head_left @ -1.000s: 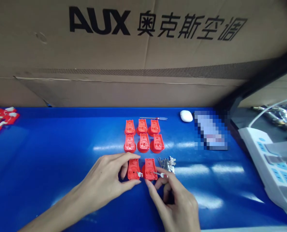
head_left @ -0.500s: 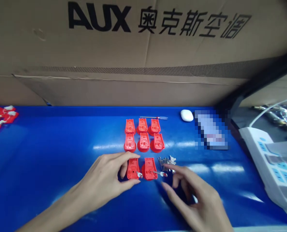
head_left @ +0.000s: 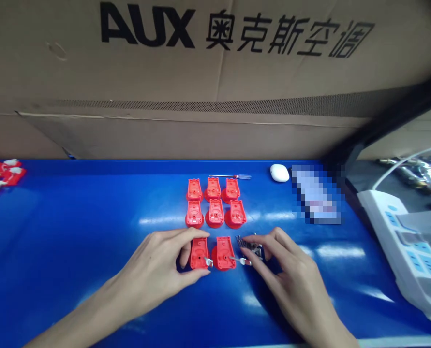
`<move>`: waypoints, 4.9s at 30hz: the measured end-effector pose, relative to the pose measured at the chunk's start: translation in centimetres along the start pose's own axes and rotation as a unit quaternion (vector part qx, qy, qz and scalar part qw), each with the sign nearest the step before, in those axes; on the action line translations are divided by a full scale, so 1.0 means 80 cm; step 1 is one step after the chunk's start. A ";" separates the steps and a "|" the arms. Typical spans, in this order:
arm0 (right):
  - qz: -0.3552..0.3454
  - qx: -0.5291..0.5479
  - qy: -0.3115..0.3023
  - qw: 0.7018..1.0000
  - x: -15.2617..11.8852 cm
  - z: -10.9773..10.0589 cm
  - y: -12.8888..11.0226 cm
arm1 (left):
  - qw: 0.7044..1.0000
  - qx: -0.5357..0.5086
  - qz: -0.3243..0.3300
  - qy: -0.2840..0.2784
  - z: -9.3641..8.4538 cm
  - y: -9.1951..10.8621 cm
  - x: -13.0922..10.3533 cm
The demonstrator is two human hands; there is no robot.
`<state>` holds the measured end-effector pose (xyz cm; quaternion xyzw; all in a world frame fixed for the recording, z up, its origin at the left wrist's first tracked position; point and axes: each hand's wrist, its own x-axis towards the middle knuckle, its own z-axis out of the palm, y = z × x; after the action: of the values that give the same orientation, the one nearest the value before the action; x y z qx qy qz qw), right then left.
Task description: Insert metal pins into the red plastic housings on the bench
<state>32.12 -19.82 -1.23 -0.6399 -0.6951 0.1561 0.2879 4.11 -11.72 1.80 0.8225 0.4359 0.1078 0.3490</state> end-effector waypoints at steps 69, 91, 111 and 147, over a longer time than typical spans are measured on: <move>0.229 0.357 0.066 0.903 0.010 -0.032 -0.009 | 1.000 0.012 0.008 -0.004 0.003 -0.003 -0.003; -0.051 -0.038 0.055 0.996 0.011 0.016 -0.005 | 1.000 0.008 0.001 -0.010 0.001 0.001 -0.003; -0.086 -0.158 -0.024 0.983 0.011 0.017 -0.008 | 1.000 0.006 0.003 -0.006 -0.001 0.005 -0.003; -0.174 -0.121 -0.107 0.971 0.010 -0.015 0.014 | 1.000 0.018 0.008 -0.012 0.000 0.002 -0.003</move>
<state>33.69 -19.10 -0.80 -0.5186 -0.8364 0.0854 0.1553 4.09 -11.96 1.98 0.8331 0.4273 0.0931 0.3388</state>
